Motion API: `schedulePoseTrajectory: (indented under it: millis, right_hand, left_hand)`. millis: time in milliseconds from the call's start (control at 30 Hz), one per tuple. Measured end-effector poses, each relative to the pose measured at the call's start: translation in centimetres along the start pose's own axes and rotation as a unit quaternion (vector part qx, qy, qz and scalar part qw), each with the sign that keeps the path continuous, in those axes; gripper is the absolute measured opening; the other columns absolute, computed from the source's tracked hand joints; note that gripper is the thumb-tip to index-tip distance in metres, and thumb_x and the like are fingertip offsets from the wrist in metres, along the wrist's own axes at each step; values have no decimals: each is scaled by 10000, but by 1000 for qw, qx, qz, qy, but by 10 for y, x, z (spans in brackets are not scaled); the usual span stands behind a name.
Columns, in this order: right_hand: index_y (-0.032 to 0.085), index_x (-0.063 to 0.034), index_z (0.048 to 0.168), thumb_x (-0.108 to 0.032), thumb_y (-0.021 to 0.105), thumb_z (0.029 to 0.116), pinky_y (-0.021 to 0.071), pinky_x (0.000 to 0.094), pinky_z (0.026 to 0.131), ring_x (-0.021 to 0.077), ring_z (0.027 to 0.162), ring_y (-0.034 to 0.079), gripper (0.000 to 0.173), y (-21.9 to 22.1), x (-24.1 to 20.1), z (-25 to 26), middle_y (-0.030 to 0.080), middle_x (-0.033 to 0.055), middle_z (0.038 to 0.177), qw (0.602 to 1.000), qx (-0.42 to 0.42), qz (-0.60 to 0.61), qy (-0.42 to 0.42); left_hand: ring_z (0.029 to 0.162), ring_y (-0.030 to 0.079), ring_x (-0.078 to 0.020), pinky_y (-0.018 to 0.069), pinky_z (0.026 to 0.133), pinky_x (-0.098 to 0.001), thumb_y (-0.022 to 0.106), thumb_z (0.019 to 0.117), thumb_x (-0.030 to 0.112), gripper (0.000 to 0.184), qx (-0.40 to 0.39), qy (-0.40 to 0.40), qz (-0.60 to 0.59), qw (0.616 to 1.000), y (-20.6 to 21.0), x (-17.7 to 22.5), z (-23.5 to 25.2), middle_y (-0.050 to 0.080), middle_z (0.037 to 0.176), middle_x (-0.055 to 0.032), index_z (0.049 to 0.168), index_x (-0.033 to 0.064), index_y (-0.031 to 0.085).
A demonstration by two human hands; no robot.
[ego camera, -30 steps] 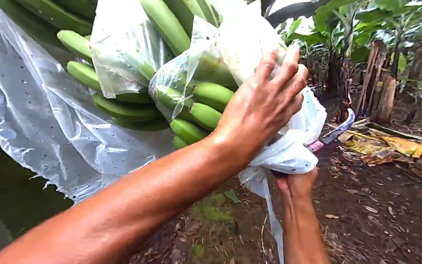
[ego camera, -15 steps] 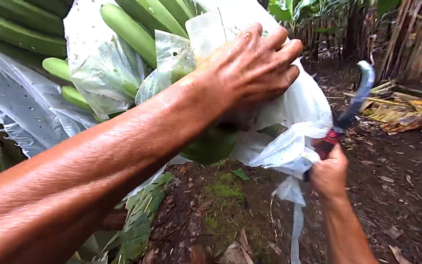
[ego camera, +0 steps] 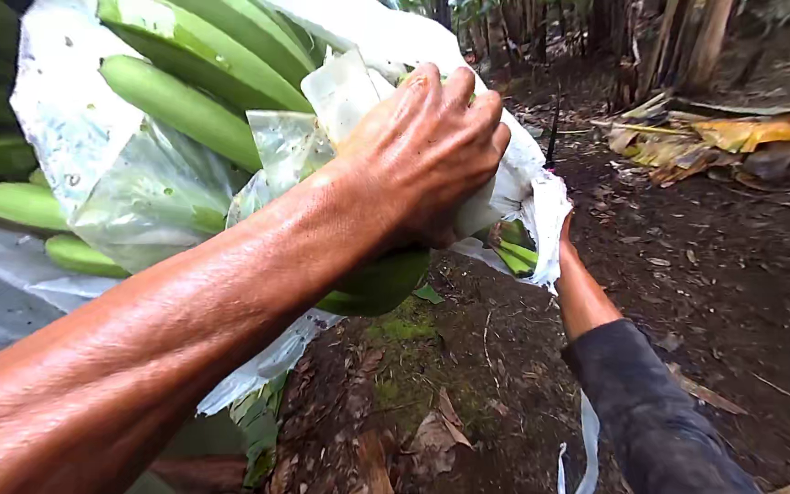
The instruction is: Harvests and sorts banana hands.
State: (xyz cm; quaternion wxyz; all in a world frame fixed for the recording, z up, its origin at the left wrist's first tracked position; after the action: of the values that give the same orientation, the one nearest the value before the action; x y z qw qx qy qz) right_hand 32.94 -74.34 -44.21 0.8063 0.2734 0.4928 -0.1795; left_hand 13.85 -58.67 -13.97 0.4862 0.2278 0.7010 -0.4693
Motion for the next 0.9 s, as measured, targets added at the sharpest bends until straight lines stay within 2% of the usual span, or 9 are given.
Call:
schedulePoseTrajectory:
  millis: [100,200,300,367,433,500,600,733,900]
  right_hand:
    - [498,62,1406,-189,340,1126,461,381,1044,233,1222,560,407,-23,7,-46,585,216,1357,994,-71,-19,83]
    - [495,-52,1491,-292,421,1112,420,459,1117,281,1338,543,454,-12,-20,12,577,171,1448,970,-118,-184,107]
    - [497,44,1425,-285,603,972,461,647,1021,488,1230,592,570,-2,-77,135,609,333,1301,953,-2,-286,-99]
    - [505,75,1420,-234,633,947,396,552,1127,421,1331,530,579,6,-131,183,564,315,1387,955,-54,-254,-146]
    - [631,65,1222,-196,693,883,456,549,1027,352,1179,608,433,17,-152,191,643,270,1218,953,-131,-212,-170]
    - [667,-78,1207,-293,691,906,536,490,939,195,1052,657,371,2,-130,176,682,114,1134,955,-194,-175,-139]
    - [531,-136,1411,-407,618,1005,643,402,753,168,864,722,496,-102,-32,105,683,70,1163,991,-120,-54,9]
    - [468,-27,1447,-385,522,1058,581,388,613,144,630,607,531,-277,118,-108,627,74,905,975,81,-117,174]
    - [527,34,1344,-149,492,937,568,422,514,188,569,625,448,-310,113,-356,659,102,790,950,-90,-153,258]
  left_hand:
    - [896,599,-406,441,625,-498,751,661,684,781,11,14,-7,1000,9,14,5,590,1010,-167,1091,48,605]
    - [874,592,-382,421,599,-469,742,659,674,742,30,15,-44,998,13,32,-3,595,986,-150,1056,57,633]
    - [851,586,-346,427,597,-447,748,694,653,697,50,12,-70,996,13,47,-11,602,979,-127,1069,72,661]
    - [814,570,-323,400,576,-421,739,760,568,578,52,11,-86,995,14,55,-12,593,957,-115,1057,76,671]
    - [789,563,-338,383,558,-424,666,877,437,429,51,9,-100,994,15,62,-9,587,948,-138,1057,48,676]
    - [783,570,-364,383,543,-432,601,941,417,404,43,19,-91,995,18,67,-2,574,938,-157,1038,26,631]
    - [813,577,-384,376,547,-443,627,869,523,517,26,28,-73,997,26,76,11,557,940,-158,1029,33,586]
    - [860,599,-431,424,558,-486,739,761,598,665,-4,36,-87,996,32,92,21,574,1005,-196,1049,19,584]
    - [900,603,-464,455,615,-564,808,680,598,722,-17,4,-123,992,30,104,40,580,1039,-217,1039,14,580]
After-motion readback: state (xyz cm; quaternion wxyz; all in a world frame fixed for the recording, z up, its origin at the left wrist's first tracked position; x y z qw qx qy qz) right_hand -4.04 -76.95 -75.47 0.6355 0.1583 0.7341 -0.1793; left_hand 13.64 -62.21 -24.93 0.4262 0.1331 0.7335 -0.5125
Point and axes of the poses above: each hand's wrist, its own z-axis towards the middle knuckle, its own y-axis out of the palm, x = y × z, the point moved 5 cm from there along z, towards the middle knuckle
